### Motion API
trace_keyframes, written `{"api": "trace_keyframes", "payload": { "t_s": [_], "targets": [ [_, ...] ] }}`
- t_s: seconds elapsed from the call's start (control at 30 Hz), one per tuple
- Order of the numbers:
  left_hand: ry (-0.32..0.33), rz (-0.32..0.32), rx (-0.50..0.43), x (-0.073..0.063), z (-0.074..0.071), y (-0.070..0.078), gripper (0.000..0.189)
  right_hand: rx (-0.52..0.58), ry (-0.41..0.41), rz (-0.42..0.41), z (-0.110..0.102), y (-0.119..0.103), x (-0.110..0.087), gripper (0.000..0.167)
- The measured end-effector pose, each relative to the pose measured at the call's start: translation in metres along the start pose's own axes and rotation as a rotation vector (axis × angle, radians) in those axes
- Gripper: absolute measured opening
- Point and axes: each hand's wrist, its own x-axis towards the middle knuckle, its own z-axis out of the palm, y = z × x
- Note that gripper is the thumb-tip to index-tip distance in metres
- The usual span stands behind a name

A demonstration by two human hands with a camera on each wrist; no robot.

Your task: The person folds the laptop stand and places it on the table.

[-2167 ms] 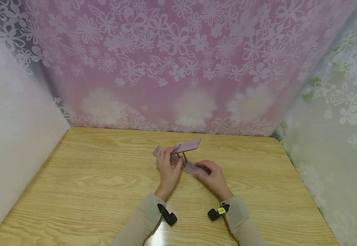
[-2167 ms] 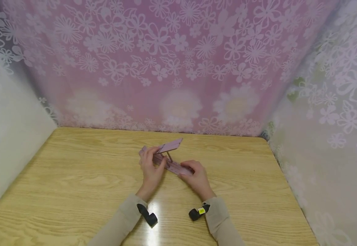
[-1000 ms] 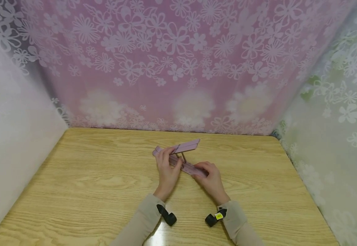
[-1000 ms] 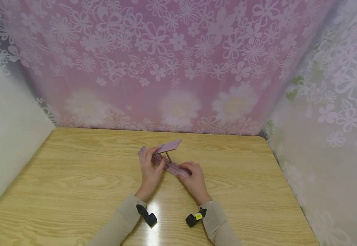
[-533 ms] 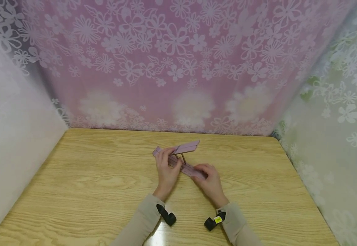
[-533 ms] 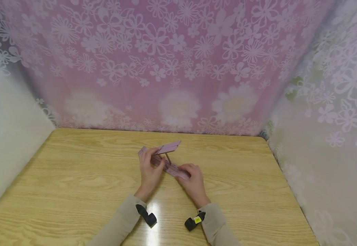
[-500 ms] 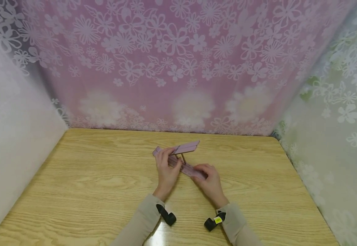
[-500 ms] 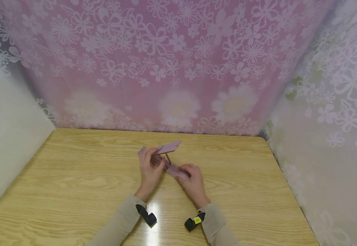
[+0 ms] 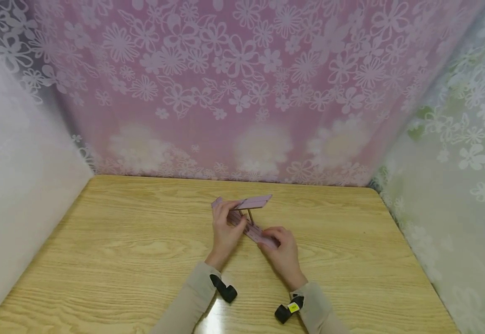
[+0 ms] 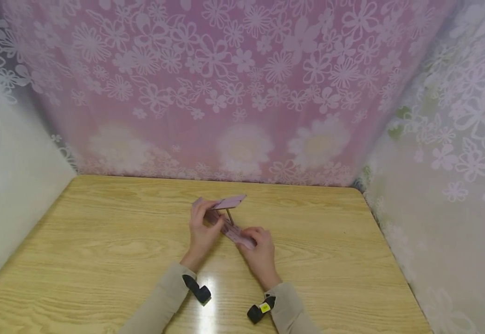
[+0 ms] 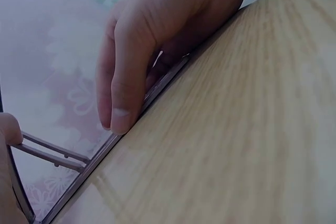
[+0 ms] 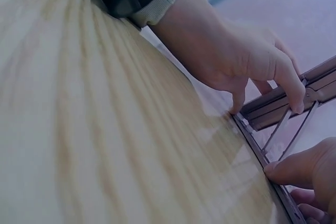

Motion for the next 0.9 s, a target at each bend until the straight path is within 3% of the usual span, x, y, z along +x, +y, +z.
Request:
{"api": "trace_keyframes", "payload": {
  "t_s": [0.47,0.9],
  "targets": [
    [-0.09,-0.019,-0.079,0.011,-0.004,-0.011,0.044,-0.032,0.089,-0.073,0.01,-0.006,-0.007,0.021],
    [-0.183,-0.018,-0.144,0.025,-0.003,-0.024,0.044,-0.054,0.102,-0.081,0.018,-0.015,-0.013,0.019]
  ]
}}
